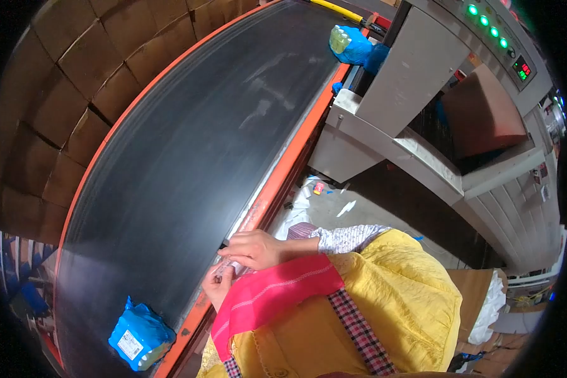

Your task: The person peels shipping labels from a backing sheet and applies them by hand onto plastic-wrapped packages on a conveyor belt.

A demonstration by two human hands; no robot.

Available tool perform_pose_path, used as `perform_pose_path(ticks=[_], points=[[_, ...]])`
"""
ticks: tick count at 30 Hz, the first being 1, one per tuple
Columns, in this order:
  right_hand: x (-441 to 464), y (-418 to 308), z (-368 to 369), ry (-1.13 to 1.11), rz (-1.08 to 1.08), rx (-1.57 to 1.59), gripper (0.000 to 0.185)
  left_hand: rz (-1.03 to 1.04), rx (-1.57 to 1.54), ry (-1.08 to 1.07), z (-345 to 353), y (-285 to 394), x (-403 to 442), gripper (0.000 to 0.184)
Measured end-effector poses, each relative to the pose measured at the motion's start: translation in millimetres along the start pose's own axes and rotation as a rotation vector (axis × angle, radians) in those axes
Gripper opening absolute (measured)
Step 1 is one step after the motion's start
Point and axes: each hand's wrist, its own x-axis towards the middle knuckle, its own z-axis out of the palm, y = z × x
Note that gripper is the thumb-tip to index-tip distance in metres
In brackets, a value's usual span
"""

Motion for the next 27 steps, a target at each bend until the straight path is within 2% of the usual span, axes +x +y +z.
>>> perform_pose_path(ticks=[14,27], points=[[4.9,2.0,-0.6,-0.025,-0.011,-0.015,0.035,0.0,-0.101,0.001,4.9,10.8,2.0,0.003],[2.6,0.9,-1.7,-0.023,0.039,-0.005,0.029,-0.003,-0.194,0.024,9.8,6.8,3.0,0.008]])
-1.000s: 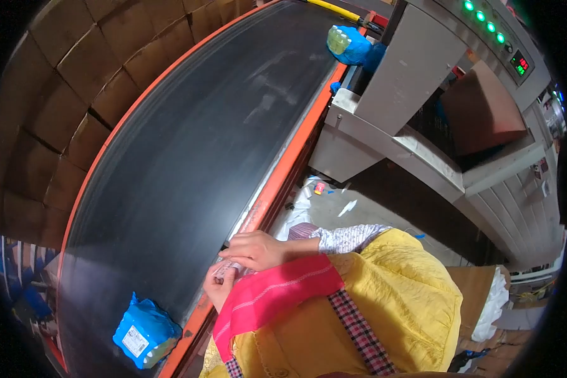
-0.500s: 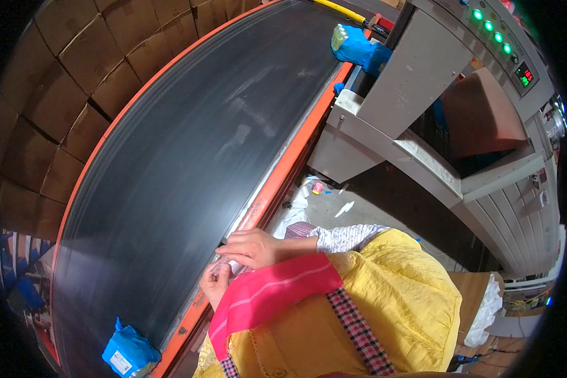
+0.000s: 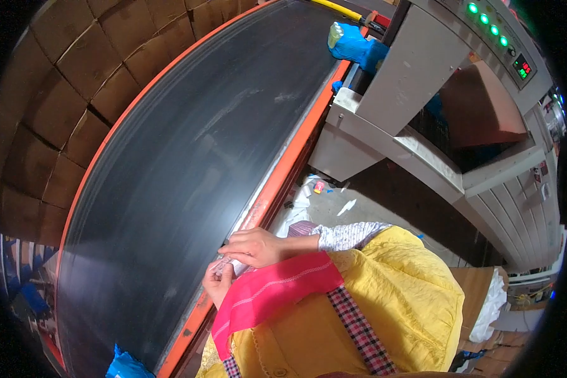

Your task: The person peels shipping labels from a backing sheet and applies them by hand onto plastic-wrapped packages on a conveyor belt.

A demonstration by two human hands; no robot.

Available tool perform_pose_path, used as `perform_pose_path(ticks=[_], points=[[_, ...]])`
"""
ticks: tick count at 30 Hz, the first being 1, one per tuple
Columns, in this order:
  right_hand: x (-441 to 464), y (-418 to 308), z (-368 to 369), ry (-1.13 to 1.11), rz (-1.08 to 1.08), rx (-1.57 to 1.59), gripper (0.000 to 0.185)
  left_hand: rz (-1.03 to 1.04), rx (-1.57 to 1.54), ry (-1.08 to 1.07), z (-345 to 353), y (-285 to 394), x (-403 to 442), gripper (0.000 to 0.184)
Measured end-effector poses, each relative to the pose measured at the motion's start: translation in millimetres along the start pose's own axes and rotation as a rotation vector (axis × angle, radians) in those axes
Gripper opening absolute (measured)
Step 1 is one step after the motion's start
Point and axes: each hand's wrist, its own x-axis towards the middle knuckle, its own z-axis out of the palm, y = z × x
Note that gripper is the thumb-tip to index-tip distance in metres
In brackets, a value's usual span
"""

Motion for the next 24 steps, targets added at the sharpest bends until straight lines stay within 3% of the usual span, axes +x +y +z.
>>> perform_pose_path(ticks=[9,14,17,20,21,24], points=[[-0.1,-1.3,-3.6,-0.029,-0.007,-0.045,0.027,-0.039,0.135,0.051,-2.5,0.1,1.0,0.001],[-2.1,7.0,-2.6,-0.014,0.031,-0.009,0.035,-0.006,0.233,0.004,-13.0,-13.9,5.6,0.006],[3.9,13.8,-20.2,0.033,0.055,-0.149,0.041,-0.037,0.027,0.137,-2.0,-10.3,10.0,0.005],[30.6,59.8,-79.8,0.318,0.103,-0.366,0.041,-0.04,0.089,0.194,-8.0,-19.5,23.3,0.01],[44.1,75.8,-114.6,0.387,0.212,-0.363,0.037,-0.013,0.001,0.199,3.3,-11.4,26.8,0.016],[84.3,182.0,-221.7,0.78,0.261,-0.541,0.031,0.016,-0.075,0.249,24.2,-8.1,49.5,0.029]])
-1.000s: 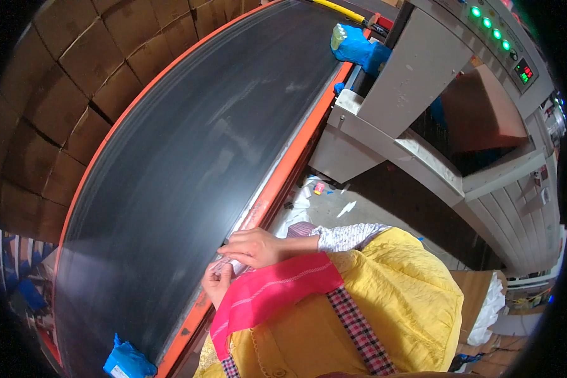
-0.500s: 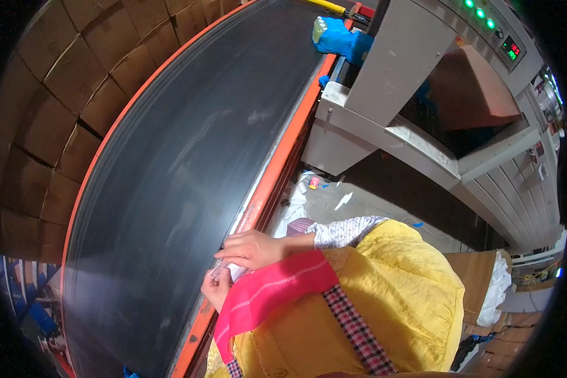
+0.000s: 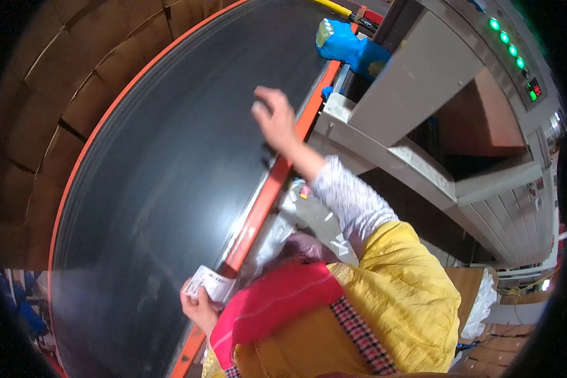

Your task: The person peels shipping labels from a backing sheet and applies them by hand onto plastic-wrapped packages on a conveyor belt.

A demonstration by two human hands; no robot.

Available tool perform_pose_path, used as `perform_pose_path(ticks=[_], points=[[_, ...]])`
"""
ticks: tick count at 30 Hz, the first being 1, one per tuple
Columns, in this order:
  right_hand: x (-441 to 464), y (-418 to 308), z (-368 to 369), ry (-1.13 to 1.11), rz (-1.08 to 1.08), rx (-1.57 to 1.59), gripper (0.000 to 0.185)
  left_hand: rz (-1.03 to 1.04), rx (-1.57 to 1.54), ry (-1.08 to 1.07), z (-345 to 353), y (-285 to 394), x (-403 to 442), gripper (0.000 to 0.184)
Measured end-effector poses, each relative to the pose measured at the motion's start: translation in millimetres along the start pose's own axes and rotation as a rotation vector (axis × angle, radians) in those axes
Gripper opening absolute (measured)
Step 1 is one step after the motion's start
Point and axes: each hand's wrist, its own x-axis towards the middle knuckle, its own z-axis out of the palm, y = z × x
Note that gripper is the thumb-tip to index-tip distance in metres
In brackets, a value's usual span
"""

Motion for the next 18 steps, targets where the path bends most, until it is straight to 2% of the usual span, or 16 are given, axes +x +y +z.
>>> perform_pose_path(ticks=[2,4,7,10,11,12,14,15,16,18], points=[[77.2,107.7,16.5,0.155,0.121,-0.154,0.038,0.034,0.101,0.054,15.5,-7.2,17.7,0.044],[149.9,211.1,15.1,0.213,0.214,-0.417,0.046,0.027,0.195,0.144,54.2,4.9,30.4,0.054],[230.6,329.0,-20.6,0.224,0.484,-0.662,0.054,0.147,0.221,0.351,87.9,-13.2,62.9,0.061],[278.7,422.1,-67.7,0.228,0.668,-0.808,0.062,-0.037,0.22,0.315,97.0,-9.2,94.2,0.048],[286.1,443.6,-85.6,0.234,0.656,-0.858,0.064,-0.137,0.226,0.412,96.2,-8.1,96.8,0.04],[296.9,468.2,-101.3,0.244,0.644,-0.91,0.065,-0.11,0.206,0.408,83.6,-15.8,105.8,0.038],[311.8,511.5,-122.6,0.22,0.601,-0.984,0.066,-0.081,0.723,0.514,166.6,37.3,116.1,0.034],[318.4,552.6,-140.5,0.081,0.609,-1.023,0.065,-0.18,0.671,0.565,159.8,33.8,124.3,0.037],[330.4,592.2,-155.8,-0.057,0.61,-1.059,0.065,-0.148,0.697,0.587,154.1,26.6,131.7,0.037],[336.7,601.1,-165.2,-0.196,0.684,-0.917,0.064,-0.1,0.794,0.554,165.1,24.6,145.9,0.039]])
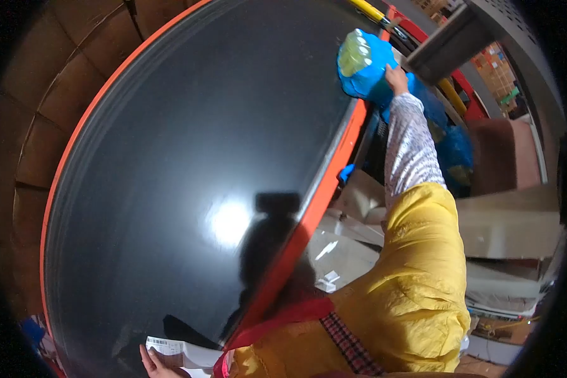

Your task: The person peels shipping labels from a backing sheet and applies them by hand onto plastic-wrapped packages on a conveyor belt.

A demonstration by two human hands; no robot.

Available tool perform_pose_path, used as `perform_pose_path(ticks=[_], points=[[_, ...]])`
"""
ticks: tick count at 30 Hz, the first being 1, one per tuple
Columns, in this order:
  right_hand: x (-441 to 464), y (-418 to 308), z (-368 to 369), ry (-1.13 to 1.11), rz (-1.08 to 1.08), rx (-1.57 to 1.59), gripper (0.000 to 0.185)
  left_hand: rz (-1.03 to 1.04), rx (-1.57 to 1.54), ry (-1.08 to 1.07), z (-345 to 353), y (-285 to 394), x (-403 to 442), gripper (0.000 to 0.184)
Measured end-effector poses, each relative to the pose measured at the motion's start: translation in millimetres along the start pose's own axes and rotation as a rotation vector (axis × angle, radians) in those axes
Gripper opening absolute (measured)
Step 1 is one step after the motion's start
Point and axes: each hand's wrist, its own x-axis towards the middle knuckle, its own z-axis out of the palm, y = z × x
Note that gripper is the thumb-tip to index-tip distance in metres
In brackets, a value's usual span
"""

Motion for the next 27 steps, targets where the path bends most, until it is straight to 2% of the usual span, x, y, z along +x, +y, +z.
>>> perform_pose_path(ticks=[1,4,5,6,8,9,10,12,13,15,16,17,18,20,22,23,24,26,27], points=[[0.9,-6.2,5.0,0.046,0.058,-0.04,0.064,-0.079,-0.12,-0.006,6.3,-9.3,10.8,0.038],[-44.6,-47.8,-11.3,0.167,0.259,-0.037,0.064,0.014,-0.29,-0.113,16.5,-46.4,38.3,0.04],[-64.5,-71.8,-23.1,0.201,0.324,-0.053,0.065,-0.051,-0.37,-0.133,27.0,-15.1,21.3,0.042],[-81.9,-89.4,-32.7,0.24,0.396,-0.066,0.065,-0.077,-0.319,-0.15,37.9,6.9,15.0,0.044],[-123.9,-110.5,-56.1,0.246,0.366,-0.075,0.069,-0.11,-0.49,-0.15,59.3,35.8,0.5,0.043],[-139.8,-120.2,-60.5,0.239,0.368,-0.076,0.07,-0.115,-0.433,-0.205,72.9,46.5,-3.1,0.042],[-160.4,-126.6,-60.1,0.223,0.378,-0.085,0.071,-0.158,-0.494,-0.363,82.4,38.2,3.3,0.043],[-208.6,-142.6,-63.8,0.238,0.265,-0.13,0.067,-0.111,-0.551,-0.438,100.6,48.3,-9.1,0.043],[-232.8,-155.1,-85.4,0.171,0.195,-0.04,0.068,-0.076,-0.534,-0.47,108.7,70.6,-23.5,0.043],[-283.2,-187.3,-92.3,0.33,0.025,0.052,0.067,-0.013,-0.545,-0.53,108.0,100.3,-33.2,0.042],[-307.1,-201.1,-108.4,0.285,-0.07,0.161,0.063,0.034,-0.504,-0.544,109.0,105.0,-32.0,0.041],[-331.4,-217.0,-130.8,0.133,-0.183,0.29,0.055,0.076,-0.457,-0.565,104.2,115.7,-34.3,0.039],[-343.9,-230.5,-142.7,-0.14,-0.46,0.905,0.049,0.113,-0.451,-0.566,104.3,123.9,-42.6,0.038],[-354.7,-240.3,-174.9,0.26,-0.564,0.485,0.058,0.207,-0.452,-0.584,98.5,127.2,-40.6,0.037],[-277.6,-211.6,-120.1,0.462,-0.273,0.24,0.066,0.159,-0.413,-0.584,116.5,110.3,-31.5,0.037],[-218.6,-190.9,-88.0,0.461,-0.115,0.136,0.073,0.161,-0.394,-0.592,117.4,103.5,-27.2,0.037],[-168.3,-170.5,-60.6,0.472,-0.072,0.083,0.078,0.171,-0.372,-0.597,114.2,101.7,-19.3,0.036],[-92.5,-134.2,-22.1,0.145,-0.133,0.063,0.082,0.142,-0.359,-0.551,115.7,93.8,-14.6,0.036],[-70.7,-126.2,-26.6,0.063,-0.141,0.042,0.082,0.235,-0.269,-0.504,117.6,100.4,-17.7,0.035]])
